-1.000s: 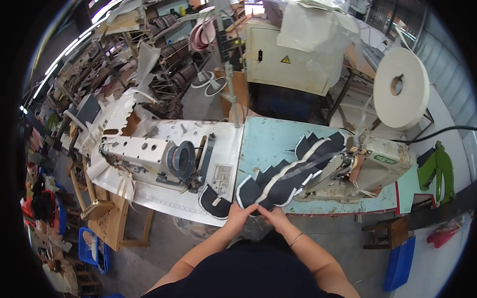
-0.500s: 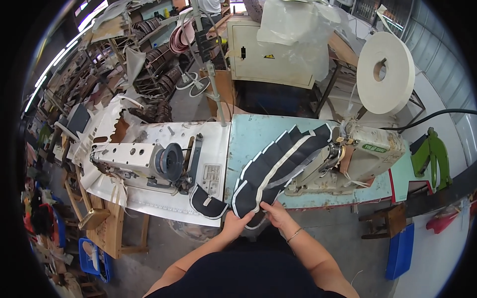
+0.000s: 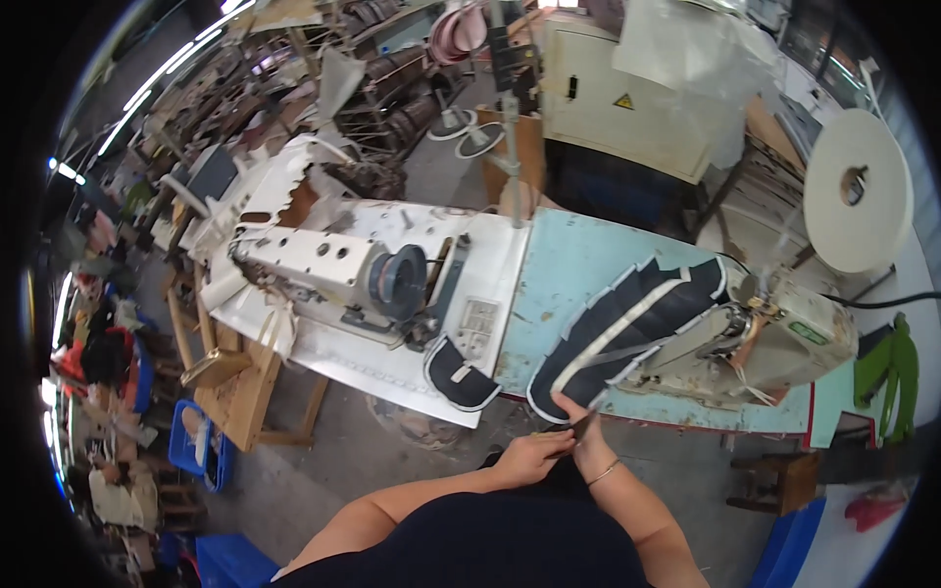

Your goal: Bind the edges of shoe upper components using an industrial piping machine.

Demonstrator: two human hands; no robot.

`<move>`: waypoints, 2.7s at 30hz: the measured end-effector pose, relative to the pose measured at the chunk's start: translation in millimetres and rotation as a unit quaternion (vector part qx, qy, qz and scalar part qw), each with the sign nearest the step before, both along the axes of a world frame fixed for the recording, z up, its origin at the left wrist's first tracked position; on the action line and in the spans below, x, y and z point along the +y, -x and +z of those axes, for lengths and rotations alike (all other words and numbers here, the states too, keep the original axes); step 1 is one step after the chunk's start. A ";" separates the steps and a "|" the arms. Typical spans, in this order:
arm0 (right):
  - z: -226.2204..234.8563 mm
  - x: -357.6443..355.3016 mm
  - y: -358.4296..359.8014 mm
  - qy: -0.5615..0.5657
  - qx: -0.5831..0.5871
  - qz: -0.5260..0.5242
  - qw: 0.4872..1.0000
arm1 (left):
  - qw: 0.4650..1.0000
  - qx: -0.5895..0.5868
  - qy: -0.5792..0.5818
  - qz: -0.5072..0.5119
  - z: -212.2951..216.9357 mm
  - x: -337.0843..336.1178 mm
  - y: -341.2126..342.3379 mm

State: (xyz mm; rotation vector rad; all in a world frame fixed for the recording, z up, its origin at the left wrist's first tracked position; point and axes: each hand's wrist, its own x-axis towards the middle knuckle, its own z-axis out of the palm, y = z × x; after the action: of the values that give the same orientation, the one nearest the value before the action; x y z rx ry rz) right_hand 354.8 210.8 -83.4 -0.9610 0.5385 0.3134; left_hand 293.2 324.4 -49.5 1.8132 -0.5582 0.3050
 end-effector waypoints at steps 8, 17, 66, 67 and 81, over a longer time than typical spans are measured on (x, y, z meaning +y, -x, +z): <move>13.8 -23.4 -21.6 -0.025 -0.049 0.014 0.998 | 0.794 0.322 0.475 0.199 -34.5 117.1 -37.1; 12.4 -7.4 4.0 -0.133 -0.020 0.097 0.986 | 0.915 0.260 0.095 0.295 -20.0 88.0 -30.7; 7.9 25.7 8.4 0.119 -0.165 0.139 0.969 | 0.706 0.469 0.529 0.023 -6.1 58.8 -34.1; 5.8 16.7 7.1 0.240 -0.096 0.203 0.944 | 0.726 0.449 0.520 0.037 -8.6 59.9 -34.7; 12.0 25.8 9.5 0.138 -0.064 0.160 0.975 | 0.865 0.385 0.263 0.183 -20.1 48.9 -13.0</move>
State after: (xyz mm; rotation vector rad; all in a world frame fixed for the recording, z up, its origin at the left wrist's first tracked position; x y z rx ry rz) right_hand 345.2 236.6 -71.4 -1.3331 0.3108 0.4704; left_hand 306.1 373.3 -69.6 1.3289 0.4125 -0.0389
